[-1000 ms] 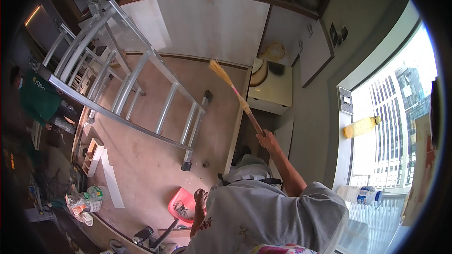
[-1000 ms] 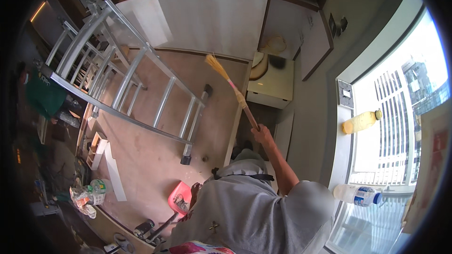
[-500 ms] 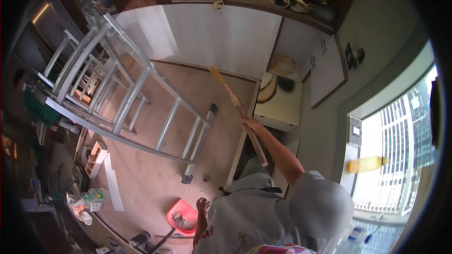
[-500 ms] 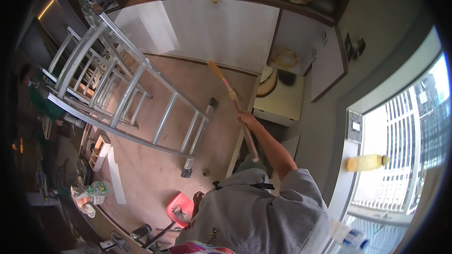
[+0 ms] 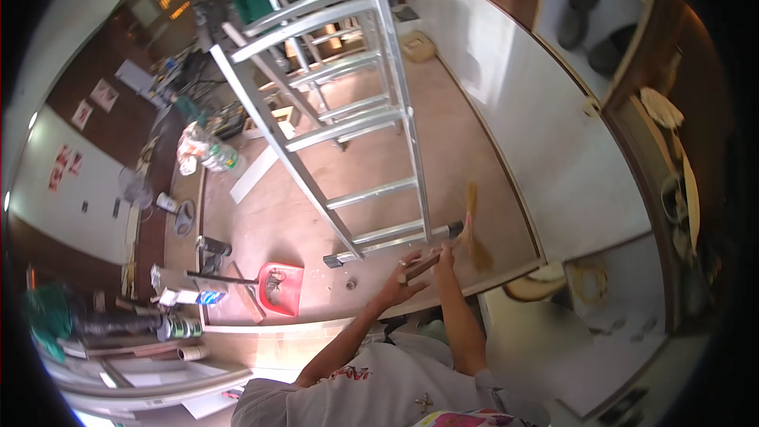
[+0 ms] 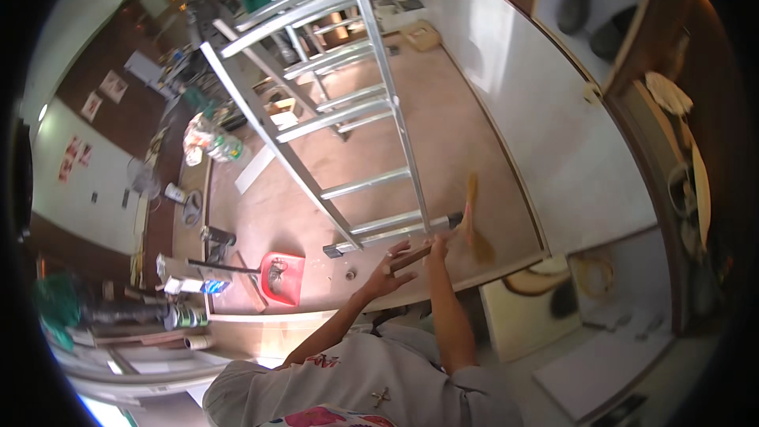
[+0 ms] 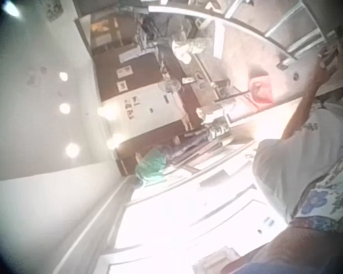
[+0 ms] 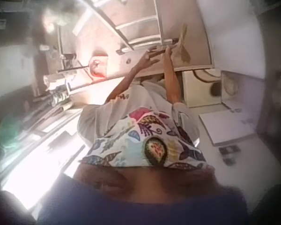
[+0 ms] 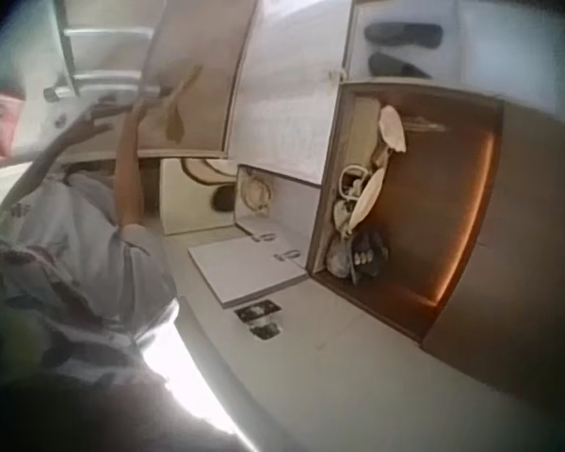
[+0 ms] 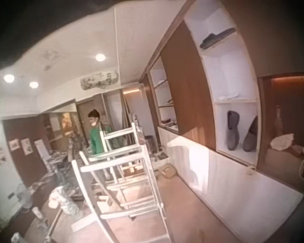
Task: The person cleans a room by sweeping the floor with a broom and wiping the interior of a wall cabinet with a cloth. They also move a large white board and a water bottle to clear space.
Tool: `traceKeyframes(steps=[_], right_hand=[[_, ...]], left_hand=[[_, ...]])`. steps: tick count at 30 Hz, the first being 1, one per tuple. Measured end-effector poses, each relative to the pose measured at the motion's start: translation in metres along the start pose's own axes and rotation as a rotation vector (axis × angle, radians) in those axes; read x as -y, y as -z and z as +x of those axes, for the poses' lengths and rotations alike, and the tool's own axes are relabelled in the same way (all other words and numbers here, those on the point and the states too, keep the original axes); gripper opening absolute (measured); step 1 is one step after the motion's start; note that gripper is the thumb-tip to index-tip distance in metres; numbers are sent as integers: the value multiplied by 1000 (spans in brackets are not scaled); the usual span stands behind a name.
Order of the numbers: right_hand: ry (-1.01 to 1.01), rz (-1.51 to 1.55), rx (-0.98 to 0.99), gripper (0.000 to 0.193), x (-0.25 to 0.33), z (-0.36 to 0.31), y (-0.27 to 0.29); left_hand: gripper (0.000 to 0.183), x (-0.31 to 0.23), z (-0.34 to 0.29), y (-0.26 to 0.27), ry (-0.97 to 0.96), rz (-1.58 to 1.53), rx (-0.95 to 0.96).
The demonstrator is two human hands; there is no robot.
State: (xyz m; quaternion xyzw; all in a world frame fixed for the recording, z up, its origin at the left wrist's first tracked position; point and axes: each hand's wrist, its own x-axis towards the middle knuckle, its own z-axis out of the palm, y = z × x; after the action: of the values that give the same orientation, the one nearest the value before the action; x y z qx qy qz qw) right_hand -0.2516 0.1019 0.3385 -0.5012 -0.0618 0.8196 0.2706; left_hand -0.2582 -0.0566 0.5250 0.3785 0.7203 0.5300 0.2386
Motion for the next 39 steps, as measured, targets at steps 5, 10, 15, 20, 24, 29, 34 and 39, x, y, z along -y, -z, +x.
traceKeyframes(steps=[5,10,15,20,24,29,34,39], right_hand=[[-200,-67,300,29,22,20,11],[-181,-383,279,39,86,17,62],[6,-527,-71,30,162,12,187],[336,-534,-332,21,252,8,251],[782,-634,-719,41,347,59,380],[1081,-1227,-1341,57,473,73,432],[842,-1140,-1085,72,559,36,436],[728,-1263,-982,84,583,79,444]], left_hand=[[40,-31,43,-7,20,-1,-118],[34,-60,97,10,8,-69,-198],[35,-101,139,44,-75,-139,-242],[44,-124,134,63,95,-112,-185],[35,-48,171,55,71,21,9],[33,-16,170,50,256,-10,-158],[36,-18,208,43,369,1,-167],[42,2,214,66,446,-6,-178]])
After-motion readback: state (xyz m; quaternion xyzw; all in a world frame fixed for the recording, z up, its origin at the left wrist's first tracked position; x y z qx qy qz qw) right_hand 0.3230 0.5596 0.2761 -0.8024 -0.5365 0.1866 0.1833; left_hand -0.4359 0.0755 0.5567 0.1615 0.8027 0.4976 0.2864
